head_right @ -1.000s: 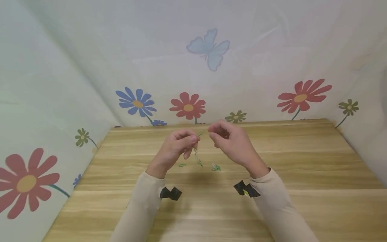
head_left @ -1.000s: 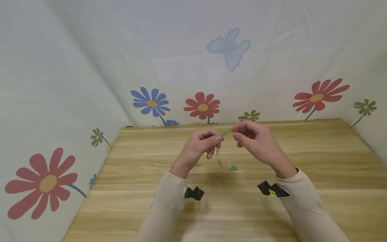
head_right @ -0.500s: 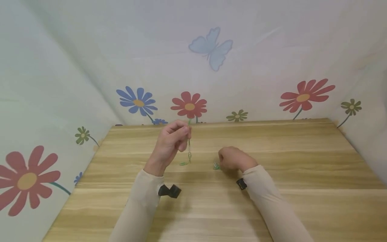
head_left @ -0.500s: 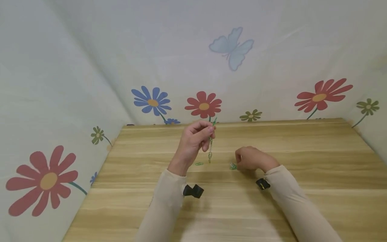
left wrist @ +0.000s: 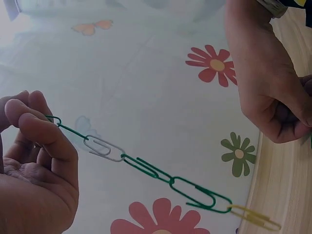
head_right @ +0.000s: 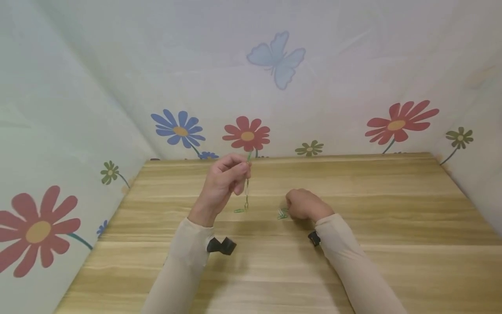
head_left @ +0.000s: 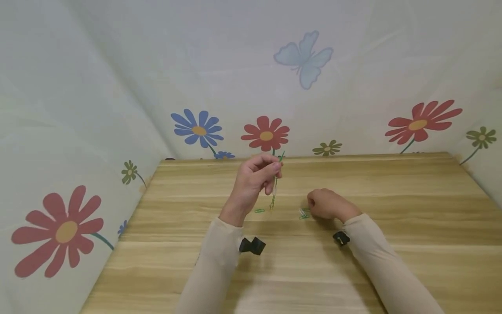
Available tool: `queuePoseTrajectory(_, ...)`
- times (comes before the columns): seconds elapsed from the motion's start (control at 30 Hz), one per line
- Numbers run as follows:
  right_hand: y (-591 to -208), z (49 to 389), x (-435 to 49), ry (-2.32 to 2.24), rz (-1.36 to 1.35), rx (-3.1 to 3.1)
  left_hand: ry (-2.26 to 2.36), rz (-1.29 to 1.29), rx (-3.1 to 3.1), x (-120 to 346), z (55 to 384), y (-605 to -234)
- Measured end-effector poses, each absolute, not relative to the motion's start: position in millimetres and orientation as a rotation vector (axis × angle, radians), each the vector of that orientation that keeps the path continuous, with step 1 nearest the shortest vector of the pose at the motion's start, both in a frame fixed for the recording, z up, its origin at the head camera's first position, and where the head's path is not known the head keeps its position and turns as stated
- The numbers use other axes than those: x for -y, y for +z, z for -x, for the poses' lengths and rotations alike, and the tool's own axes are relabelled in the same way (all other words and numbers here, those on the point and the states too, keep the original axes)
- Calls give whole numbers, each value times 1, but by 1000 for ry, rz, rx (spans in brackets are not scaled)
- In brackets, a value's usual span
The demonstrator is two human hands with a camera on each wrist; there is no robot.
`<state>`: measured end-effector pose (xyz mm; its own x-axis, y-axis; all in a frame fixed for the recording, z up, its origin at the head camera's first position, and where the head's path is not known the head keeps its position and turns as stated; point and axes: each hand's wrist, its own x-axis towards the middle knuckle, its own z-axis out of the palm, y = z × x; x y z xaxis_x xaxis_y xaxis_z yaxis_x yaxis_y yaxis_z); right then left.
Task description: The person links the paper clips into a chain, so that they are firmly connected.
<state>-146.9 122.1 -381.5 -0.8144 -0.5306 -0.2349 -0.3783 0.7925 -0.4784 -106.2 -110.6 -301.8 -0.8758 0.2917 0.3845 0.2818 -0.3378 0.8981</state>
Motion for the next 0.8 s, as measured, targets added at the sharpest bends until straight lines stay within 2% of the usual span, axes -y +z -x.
queuePoseTrajectory(0.8,-385,151,-123,-676,750,-2652,2391,-795,-1881,108,106,-305)
